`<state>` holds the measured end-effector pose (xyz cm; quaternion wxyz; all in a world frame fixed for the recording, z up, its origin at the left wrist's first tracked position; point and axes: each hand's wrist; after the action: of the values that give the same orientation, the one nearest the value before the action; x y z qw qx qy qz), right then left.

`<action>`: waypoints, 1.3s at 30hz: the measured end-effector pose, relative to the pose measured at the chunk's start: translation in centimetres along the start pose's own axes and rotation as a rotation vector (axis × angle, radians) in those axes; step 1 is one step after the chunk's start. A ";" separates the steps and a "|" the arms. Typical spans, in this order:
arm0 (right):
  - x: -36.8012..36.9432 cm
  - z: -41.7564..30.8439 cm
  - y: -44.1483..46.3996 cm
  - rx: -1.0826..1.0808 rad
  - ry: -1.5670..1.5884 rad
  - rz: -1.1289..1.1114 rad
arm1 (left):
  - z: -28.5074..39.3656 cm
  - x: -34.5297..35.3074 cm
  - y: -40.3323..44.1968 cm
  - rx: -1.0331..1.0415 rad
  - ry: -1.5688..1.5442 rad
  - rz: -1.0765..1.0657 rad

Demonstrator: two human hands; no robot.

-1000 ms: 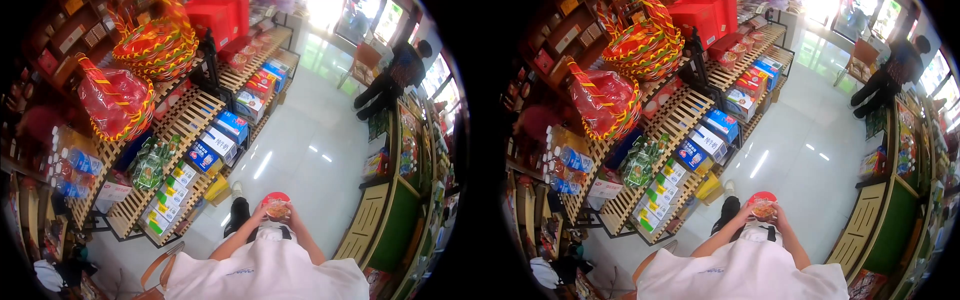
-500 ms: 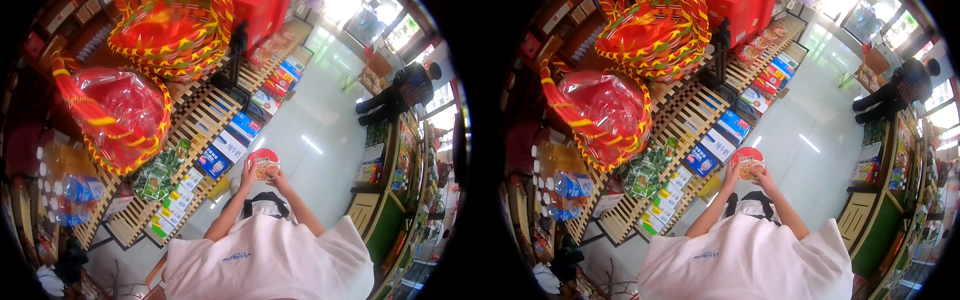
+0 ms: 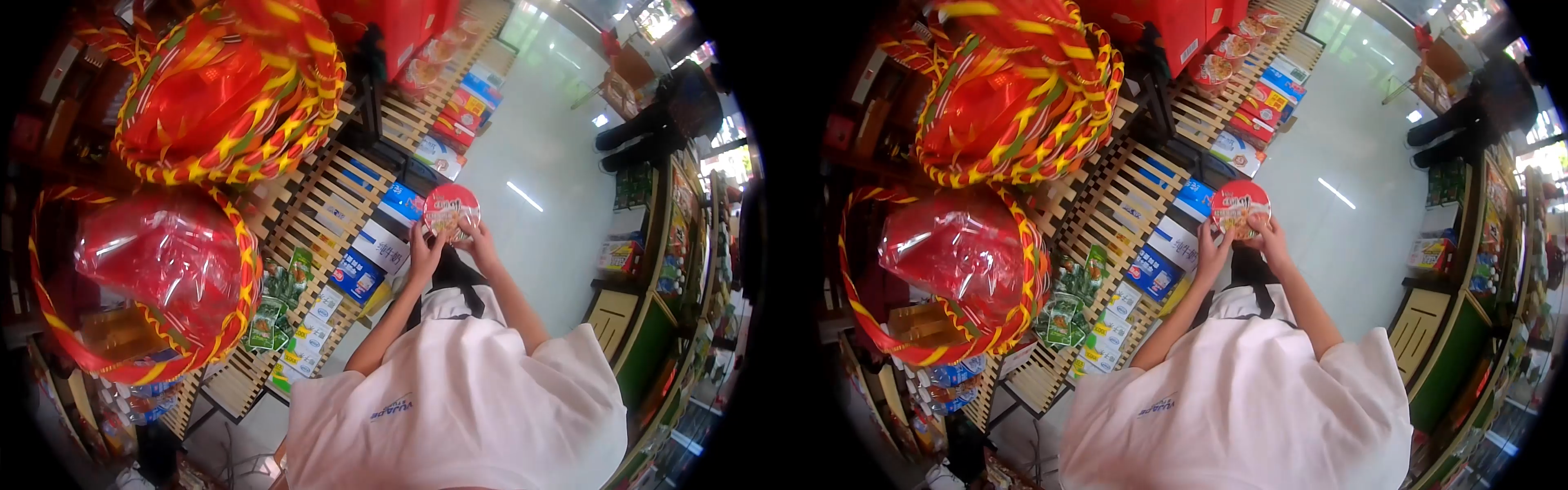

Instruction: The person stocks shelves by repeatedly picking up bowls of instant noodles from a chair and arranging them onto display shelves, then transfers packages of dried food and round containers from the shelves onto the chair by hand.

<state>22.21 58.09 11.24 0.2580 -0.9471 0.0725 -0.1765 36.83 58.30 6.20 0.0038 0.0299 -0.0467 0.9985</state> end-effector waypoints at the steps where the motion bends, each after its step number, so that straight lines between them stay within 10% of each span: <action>1: 0.1 -0.7 2.1 0.013 0.008 -0.013 | 0.2 0.4 1.5 -0.007 0.015 0.012; 8: 3.1 -8.3 19.2 0.063 -0.058 -0.172 | 4.2 3.7 15.7 0.250 0.127 0.230; 11: 3.7 -9.2 26.5 0.092 -0.043 -0.282 | 5.1 3.8 20.2 0.181 0.553 0.171; 21: 6.5 -9.5 33.1 0.027 0.016 -0.292 | 2.8 3.9 24.8 0.061 0.474 0.277; 28: 2.3 -6.0 29.5 0.239 -0.005 -0.326 | 0.9 4.6 10.1 -0.144 0.732 0.329; 30: 0.3 -4.4 27.4 0.273 -0.205 -0.399 | -2.6 4.3 2.9 -0.480 0.599 0.394; 35: -4.2 2.5 22.3 0.509 -0.630 -0.645 | -12.7 6.8 -19.0 -0.887 0.514 1.093; 39: -5.8 9.9 17.8 0.712 -1.070 -0.938 | -16.2 14.0 -34.1 -0.961 -0.446 1.580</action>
<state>19.71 48.76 -7.62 0.4437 -0.6957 -0.5286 0.1995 22.29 93.86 -5.90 -0.6696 0.1748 -0.4586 0.5575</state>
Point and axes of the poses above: each hand's wrist, its own y-axis towards the middle knuckle, its own x-axis out of the palm, z = x × y, and after that the axes turned 1 degree about x, right-handed
